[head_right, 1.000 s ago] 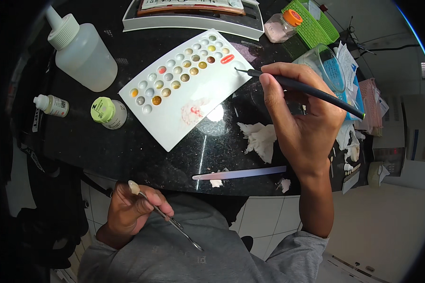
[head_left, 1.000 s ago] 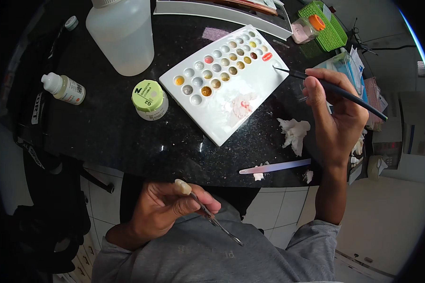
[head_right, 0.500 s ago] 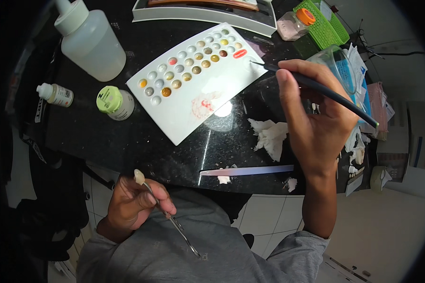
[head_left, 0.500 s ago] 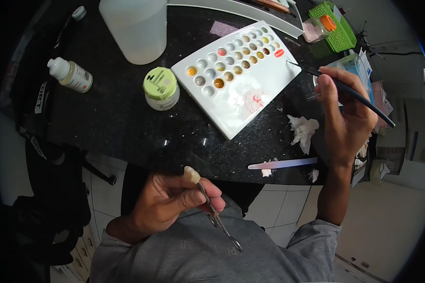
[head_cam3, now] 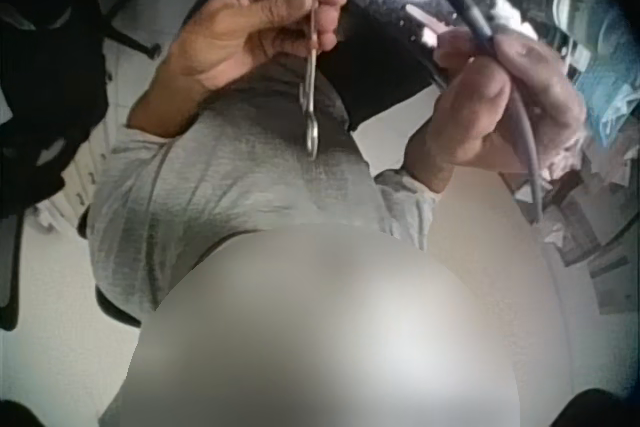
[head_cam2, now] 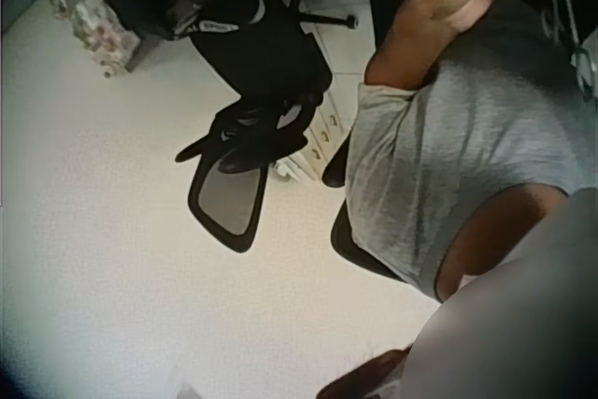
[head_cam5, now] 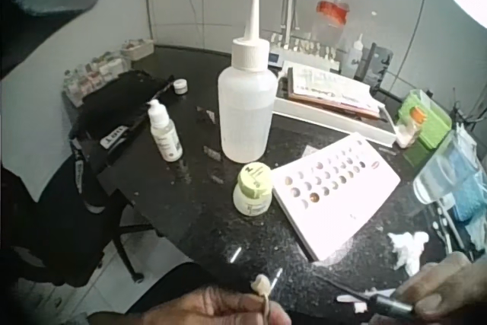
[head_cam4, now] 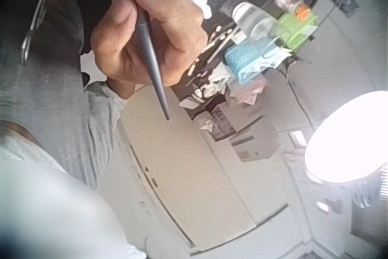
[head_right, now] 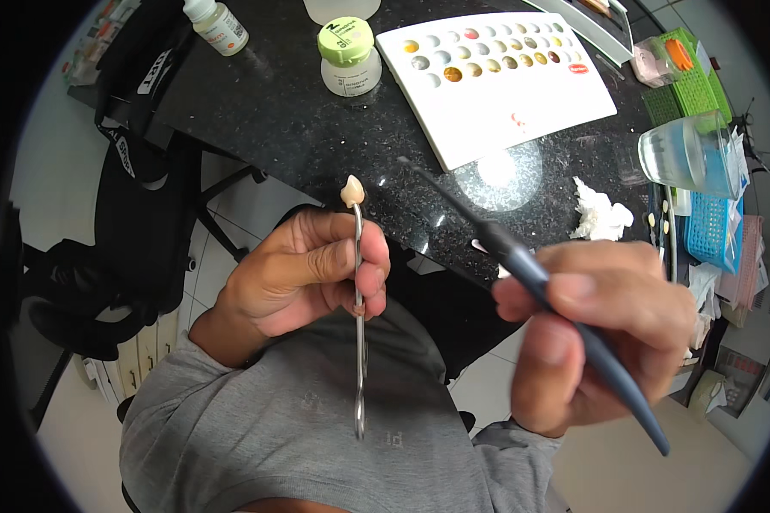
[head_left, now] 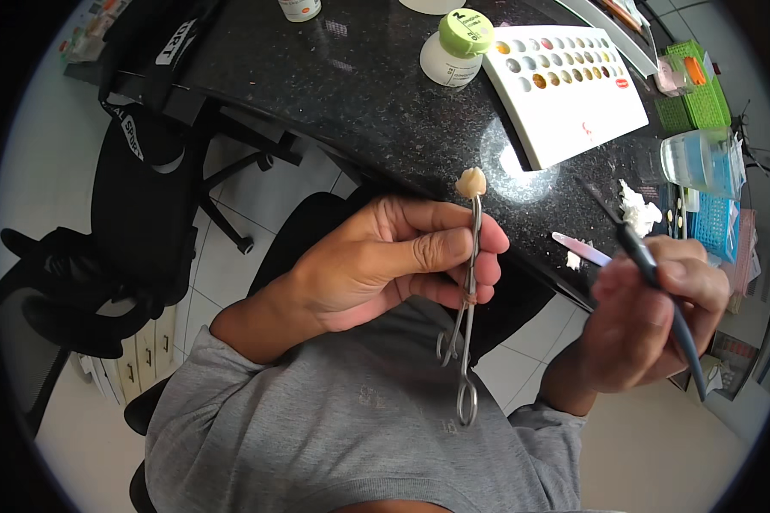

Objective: The recorder is applying characterization stains and glaze to a dental crown or bridge to match the patient's natural teeth.

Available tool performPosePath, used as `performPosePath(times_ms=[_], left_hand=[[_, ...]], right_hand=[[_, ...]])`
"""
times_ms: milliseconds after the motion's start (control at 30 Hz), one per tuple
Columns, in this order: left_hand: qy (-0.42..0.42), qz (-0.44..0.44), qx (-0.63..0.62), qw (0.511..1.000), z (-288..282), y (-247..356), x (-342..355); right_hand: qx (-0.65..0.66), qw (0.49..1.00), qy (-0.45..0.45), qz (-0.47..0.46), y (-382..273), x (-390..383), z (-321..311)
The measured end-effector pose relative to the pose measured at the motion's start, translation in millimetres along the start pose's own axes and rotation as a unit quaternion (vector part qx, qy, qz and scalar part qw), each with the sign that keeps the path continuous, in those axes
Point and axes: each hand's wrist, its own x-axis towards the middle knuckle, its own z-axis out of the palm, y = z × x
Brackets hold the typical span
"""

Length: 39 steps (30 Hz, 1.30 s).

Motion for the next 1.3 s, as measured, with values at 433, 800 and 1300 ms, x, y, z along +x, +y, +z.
performPosePath(times_ms=[433,800,1300], left_hand=[[0.024,0.036,0.081,0.996,2.0,-3.7,-1.6],[0.014,0.032,0.054,0.998,-0.8,-4.8,-1.3],[0.054,0.025,0.040,0.997,8.5,-2.4,-0.9]], right_hand=[[0.061,0.993,-0.006,-0.101,21.2,-3.2,13.4],[0.057,0.993,-0.047,-0.097,19.2,-0.7,12.4],[0.031,0.995,-0.043,-0.086,16.9,-0.9,15.4]])
